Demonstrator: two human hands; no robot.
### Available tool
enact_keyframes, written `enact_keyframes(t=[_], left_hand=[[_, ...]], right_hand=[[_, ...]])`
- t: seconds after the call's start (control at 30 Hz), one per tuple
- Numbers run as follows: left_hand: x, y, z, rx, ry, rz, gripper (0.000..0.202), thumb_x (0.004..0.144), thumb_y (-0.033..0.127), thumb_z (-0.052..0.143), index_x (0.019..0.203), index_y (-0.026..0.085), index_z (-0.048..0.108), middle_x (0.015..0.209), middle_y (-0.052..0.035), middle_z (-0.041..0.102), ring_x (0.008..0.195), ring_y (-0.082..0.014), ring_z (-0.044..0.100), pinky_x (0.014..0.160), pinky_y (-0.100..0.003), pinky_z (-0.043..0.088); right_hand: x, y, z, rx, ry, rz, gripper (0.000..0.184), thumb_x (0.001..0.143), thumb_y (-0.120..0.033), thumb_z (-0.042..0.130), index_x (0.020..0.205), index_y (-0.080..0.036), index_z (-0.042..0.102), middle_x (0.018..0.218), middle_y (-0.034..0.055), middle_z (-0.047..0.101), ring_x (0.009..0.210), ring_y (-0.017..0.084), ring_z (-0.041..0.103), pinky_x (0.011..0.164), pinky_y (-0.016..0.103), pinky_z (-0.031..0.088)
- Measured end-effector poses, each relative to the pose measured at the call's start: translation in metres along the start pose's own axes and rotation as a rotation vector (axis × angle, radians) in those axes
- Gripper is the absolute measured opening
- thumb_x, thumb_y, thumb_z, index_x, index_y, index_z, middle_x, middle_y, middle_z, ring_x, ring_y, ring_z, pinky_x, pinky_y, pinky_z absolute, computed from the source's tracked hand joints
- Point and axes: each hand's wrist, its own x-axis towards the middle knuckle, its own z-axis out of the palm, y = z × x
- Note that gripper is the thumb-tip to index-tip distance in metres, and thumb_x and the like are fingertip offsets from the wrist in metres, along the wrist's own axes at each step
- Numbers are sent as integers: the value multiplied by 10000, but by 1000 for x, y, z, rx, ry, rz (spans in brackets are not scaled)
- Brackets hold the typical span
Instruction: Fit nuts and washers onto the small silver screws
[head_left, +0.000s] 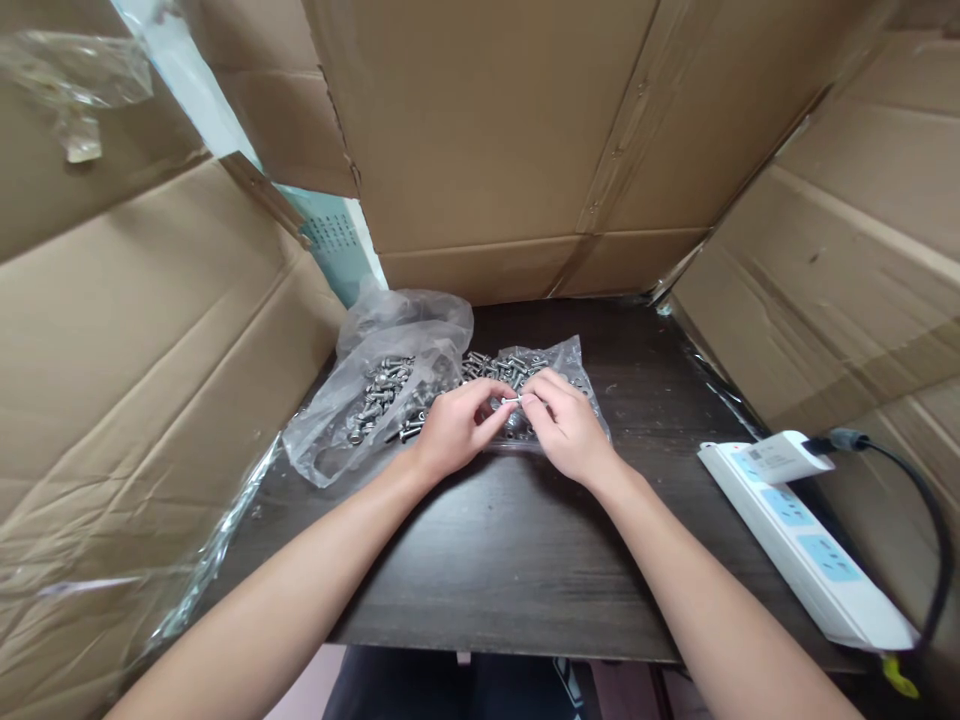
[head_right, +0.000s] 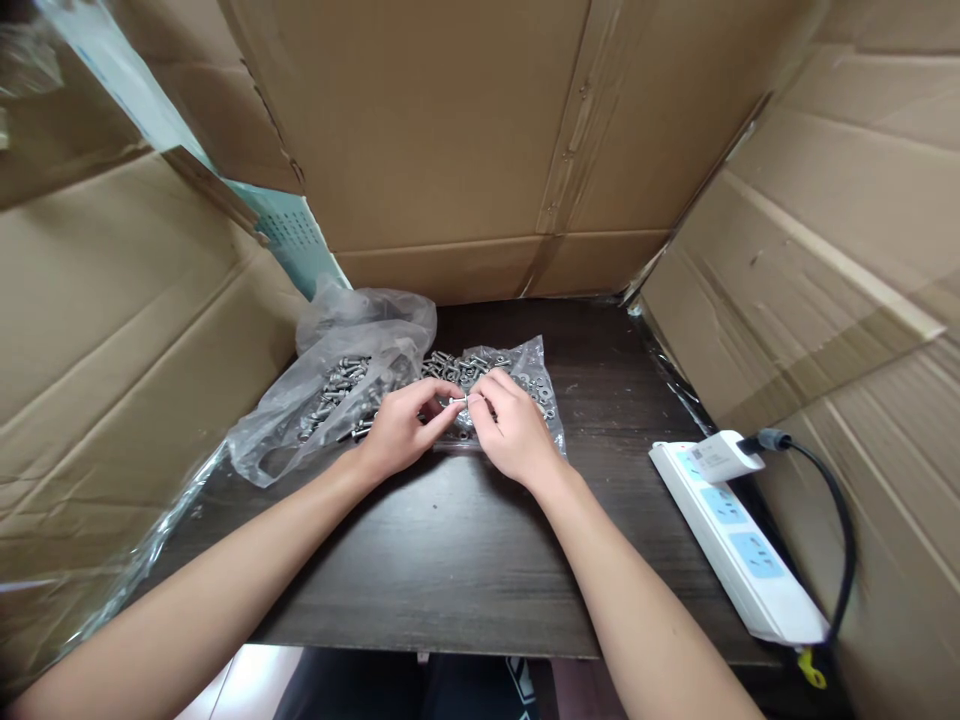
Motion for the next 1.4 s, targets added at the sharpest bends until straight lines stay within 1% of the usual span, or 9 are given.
enact_keyframes(t=[0.37, 0.5, 0.6, 0.77, 0.87, 0.93, 1.07, 1.27, 1.4], left_hand=[[0, 0, -1, 6, -11, 9, 92, 983, 224, 634, 1032, 169, 689, 950, -33, 758, 684, -120, 650, 668, -224, 530], [1, 0, -2, 3, -5, -23, 92, 976, 225, 641, 1019, 172, 702, 928, -30, 761, 684, -125, 657, 665, -229, 530], [2, 0, -2, -1, 10, -36, 97, 973, 232, 646, 1020, 175, 708, 918, -30, 764, 679, -127, 659, 667, -234, 533], [1, -1, -2, 18, -4, -20, 110, 978, 242, 634, 1028, 175, 705, 929, -33, 766, 672, -125, 655, 669, -234, 535], [1, -1, -2, 21, -2, -24, 110, 977, 243, 638, 1030, 175, 706, 927, -32, 766, 682, -128, 660, 678, -234, 535], [1, -2, -2, 16, 7, -28, 105, 973, 235, 645, 1033, 175, 706, 931, -30, 766, 685, -126, 660, 681, -232, 532], [1, -1, -2, 3, 13, -29, 95, 965, 217, 653, 1030, 170, 703, 924, -24, 763, 665, -118, 647, 660, -223, 520], [1, 0, -1, -8, -7, -29, 99, 969, 218, 640, 1033, 169, 698, 926, -28, 763, 668, -120, 650, 656, -226, 525], [1, 0, -1, 4, -5, -28, 103, 973, 230, 635, 1032, 173, 698, 934, -31, 765, 673, -125, 653, 663, -233, 534]], right_hand=[[0, 1, 0, -3, -32, 41, 306, 1040, -281, 408, 765, -209, 520, 878, 43, 548, 810, 189, 564, 780, 356, 428], [-1, 0, -3, -20, -59, 77, 62, 968, -215, 495, 939, -219, 550, 1018, 52, 573, 895, 208, 577, 773, 347, 446], [-2, -3, -4, -17, -72, 98, 100, 947, -192, 512, 1031, -232, 548, 1066, 50, 587, 913, 213, 575, 786, 351, 448], [0, -5, -3, -4, -34, 63, 134, 1002, -231, 447, 897, -223, 529, 957, 45, 578, 878, 209, 563, 808, 360, 434], [0, -5, -3, 41, -35, 86, 68, 931, -170, 498, 952, -224, 534, 979, 40, 570, 853, 196, 565, 766, 339, 443], [0, -4, -3, 62, -30, 103, 121, 891, -146, 523, 983, -222, 539, 1003, 38, 567, 850, 191, 568, 748, 331, 444], [1, -3, -3, 40, -18, 76, 54, 938, -185, 503, 930, -216, 547, 967, 38, 567, 854, 193, 557, 773, 340, 435], [2, -2, -2, 37, -38, 64, 329, 1048, -294, 405, 752, -209, 518, 859, 40, 541, 809, 190, 556, 778, 349, 424], [1, -3, -3, 38, -38, 70, 238, 1026, -253, 439, 818, -211, 545, 885, 34, 561, 824, 189, 553, 777, 344, 417]])
